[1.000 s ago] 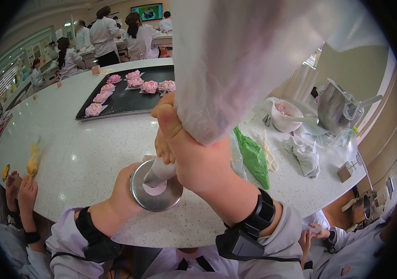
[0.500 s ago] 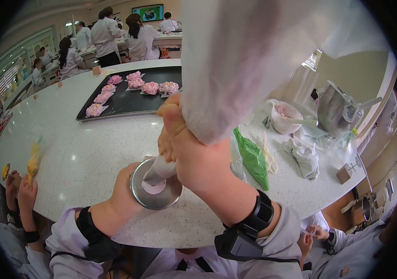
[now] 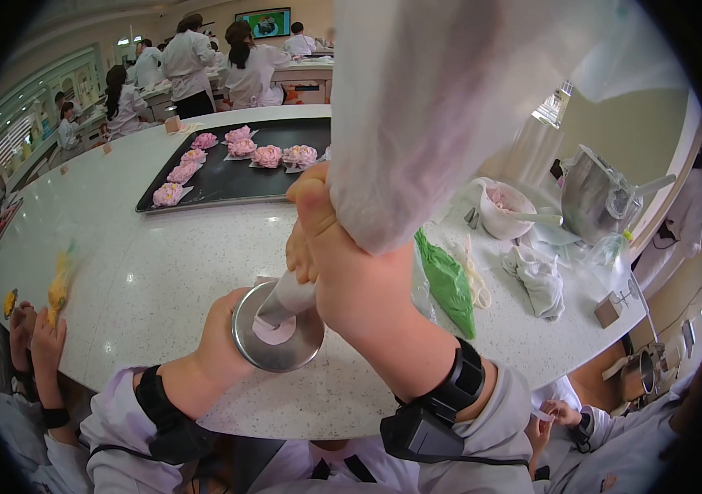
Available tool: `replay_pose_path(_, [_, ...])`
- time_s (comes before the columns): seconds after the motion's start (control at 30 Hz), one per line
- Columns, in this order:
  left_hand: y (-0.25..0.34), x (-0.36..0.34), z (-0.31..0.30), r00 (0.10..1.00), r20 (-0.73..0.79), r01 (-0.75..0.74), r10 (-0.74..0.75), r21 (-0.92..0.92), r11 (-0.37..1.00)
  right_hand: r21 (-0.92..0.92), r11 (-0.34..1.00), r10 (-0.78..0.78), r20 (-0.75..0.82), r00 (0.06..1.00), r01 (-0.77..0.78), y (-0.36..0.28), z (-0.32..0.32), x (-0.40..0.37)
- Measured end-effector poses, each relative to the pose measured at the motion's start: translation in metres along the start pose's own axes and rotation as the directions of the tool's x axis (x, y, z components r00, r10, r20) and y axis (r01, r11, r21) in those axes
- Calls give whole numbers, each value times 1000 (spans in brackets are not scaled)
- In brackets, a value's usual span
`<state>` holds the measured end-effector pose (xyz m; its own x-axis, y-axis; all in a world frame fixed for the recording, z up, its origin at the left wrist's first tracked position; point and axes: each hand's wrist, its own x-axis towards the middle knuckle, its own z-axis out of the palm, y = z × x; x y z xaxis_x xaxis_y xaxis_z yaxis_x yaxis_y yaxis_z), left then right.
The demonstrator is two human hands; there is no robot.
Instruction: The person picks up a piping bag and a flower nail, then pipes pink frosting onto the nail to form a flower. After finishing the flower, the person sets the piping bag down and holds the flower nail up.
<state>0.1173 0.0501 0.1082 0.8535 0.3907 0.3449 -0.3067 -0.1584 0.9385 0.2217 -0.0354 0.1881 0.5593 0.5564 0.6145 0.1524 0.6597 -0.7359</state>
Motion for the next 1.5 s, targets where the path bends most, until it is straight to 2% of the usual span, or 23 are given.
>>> replay_pose_path(0.2, [-1,1,-1,999,-4,42,-42,9,999,-12,1000,0,-8,1000,0,0,0,0])
replay_pose_path(0.3, [-1,1,-1,1000,-5,-15,15,57,998,-29,1000,-5,-28,1000,4,-1,1,0])
replay_pose_path(0.37, [3,1,-1,996,-17,-80,85,200,976,-46,999,-8,-32,999,7,-3,1,0])
replay_pose_path(0.47, [1,0,-2,993,-98,-46,64,177,983,-84,993,-83,-21,996,81,-9,-4,3])
replay_pose_path(0.53, [1,0,-4,995,-81,-44,58,164,986,37,946,-323,141,936,321,-15,-14,7])
replay_pose_path(0.57, [1,0,-5,997,-61,-41,50,151,988,37,947,-322,142,936,320,-20,-18,9])
replay_pose_path(0.67, [-3,-1,-3,998,3,-60,60,-16,998,282,938,-269,216,939,204,-35,-26,12])
replay_pose_path(0.7, [-4,-2,-4,998,3,-60,60,-17,998,282,938,-269,216,939,203,-38,-28,13])
replay_pose_path(0.8, [-4,-6,-7,992,123,-13,16,-26,1000,439,896,-124,402,907,-72,-46,-35,17])
replay_pose_path(0.9, [-9,-8,-7,990,130,-50,47,20,999,507,861,-132,295,946,-37,-45,-40,19])
replay_pose_path(0.93, [-9,-8,-6,982,155,-136,110,163,977,505,862,-132,292,947,-36,-46,-40,18])
replay_pose_path(1.0, [-4,-8,-4,985,147,-113,87,175,978,572,820,-63,87,994,2,-51,-36,15])
replay_pose_path(1.03, [-2,-7,-4,989,135,-89,64,189,978,572,821,-64,88,994,2,-53,-35,14])
replay_pose_path(1.1, [-1,-4,-4,989,147,-20,10,69,997,399,906,-121,-78,990,142,-57,-32,11])
replay_pose_path(1.17, [3,-2,-4,946,193,305,-260,-264,915,401,906,-116,-75,990,137,-58,-29,9])
replay_pose_path(1.2, [2,-3,-4,946,193,304,-259,-263,916,333,931,-140,-47,989,148,-56,-25,10])
replay_pose_path(1.23, [0,-3,-4,970,152,206,-188,-116,972,263,951,-163,-18,987,162,-56,-23,10])
replay_pose_path(1.27, [0,-4,-5,987,122,104,-108,40,994,265,950,-167,-18,986,165,-54,-24,12])
replay_pose_path(1.3, [1,-3,-5,987,122,103,-108,43,994,251,956,-176,62,982,155,-50,-27,14])
replay_pose_path(1.37, [4,-3,-5,993,104,-85,63,222,971,237,960,-185,141,973,148,-45,-29,18])
replay_pose_path(1.4, [4,-3,-4,992,105,-86,63,224,971,225,966,-164,138,977,130,-45,-30,19])
replay_pose_path(1.47, [1,-2,-1,999,-25,-27,25,-97,995,216,970,-146,135,980,115,-43,-33,23])
replay_pose_path(1.5, [-2,-1,-5,999,-24,-29,27,-93,995,120,988,-105,93,990,93,-39,-37,26])
